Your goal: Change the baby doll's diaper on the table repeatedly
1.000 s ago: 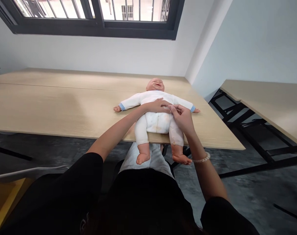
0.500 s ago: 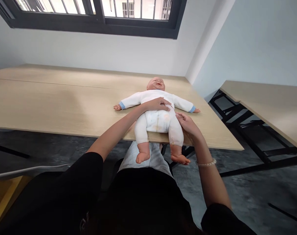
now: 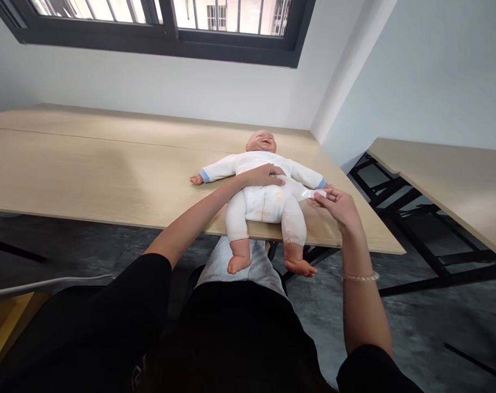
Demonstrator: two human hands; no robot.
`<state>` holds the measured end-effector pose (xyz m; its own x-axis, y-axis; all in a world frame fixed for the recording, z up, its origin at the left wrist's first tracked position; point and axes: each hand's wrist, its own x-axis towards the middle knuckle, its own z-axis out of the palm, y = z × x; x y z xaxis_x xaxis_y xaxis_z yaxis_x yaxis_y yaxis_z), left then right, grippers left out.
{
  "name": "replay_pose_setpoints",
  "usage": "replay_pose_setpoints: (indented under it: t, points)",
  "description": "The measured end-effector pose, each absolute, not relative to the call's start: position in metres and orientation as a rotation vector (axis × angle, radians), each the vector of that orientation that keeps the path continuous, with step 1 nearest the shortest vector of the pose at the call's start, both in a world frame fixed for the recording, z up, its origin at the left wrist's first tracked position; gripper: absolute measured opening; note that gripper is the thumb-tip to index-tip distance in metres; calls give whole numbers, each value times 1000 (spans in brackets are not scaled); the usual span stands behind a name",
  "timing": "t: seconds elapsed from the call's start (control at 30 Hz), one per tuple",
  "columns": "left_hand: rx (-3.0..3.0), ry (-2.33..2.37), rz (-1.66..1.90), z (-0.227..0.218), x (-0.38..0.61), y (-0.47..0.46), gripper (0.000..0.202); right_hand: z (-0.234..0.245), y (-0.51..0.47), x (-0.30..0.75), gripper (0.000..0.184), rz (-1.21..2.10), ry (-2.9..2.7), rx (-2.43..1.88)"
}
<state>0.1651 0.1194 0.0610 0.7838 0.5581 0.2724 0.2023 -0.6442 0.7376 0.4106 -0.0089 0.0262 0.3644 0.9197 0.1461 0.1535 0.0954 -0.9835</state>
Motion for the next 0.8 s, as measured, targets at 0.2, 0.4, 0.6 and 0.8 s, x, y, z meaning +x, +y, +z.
replay_pose_setpoints:
  t: [0.2, 0.4, 0.6, 0.8]
  points:
    - [2299, 592, 700, 58, 171, 121, 22, 58, 26, 385, 34, 554, -1127, -1294]
    - [2253, 582, 833, 55, 177, 126, 12, 88, 32, 323, 10, 316, -1460, -1464]
    - [2086, 473, 908, 48, 176, 138, 10, 77, 21, 287, 23, 6, -1723, -1504]
    - [2034, 505, 928, 42, 176, 144, 13, 64, 15, 285, 20, 22, -1894, -1511]
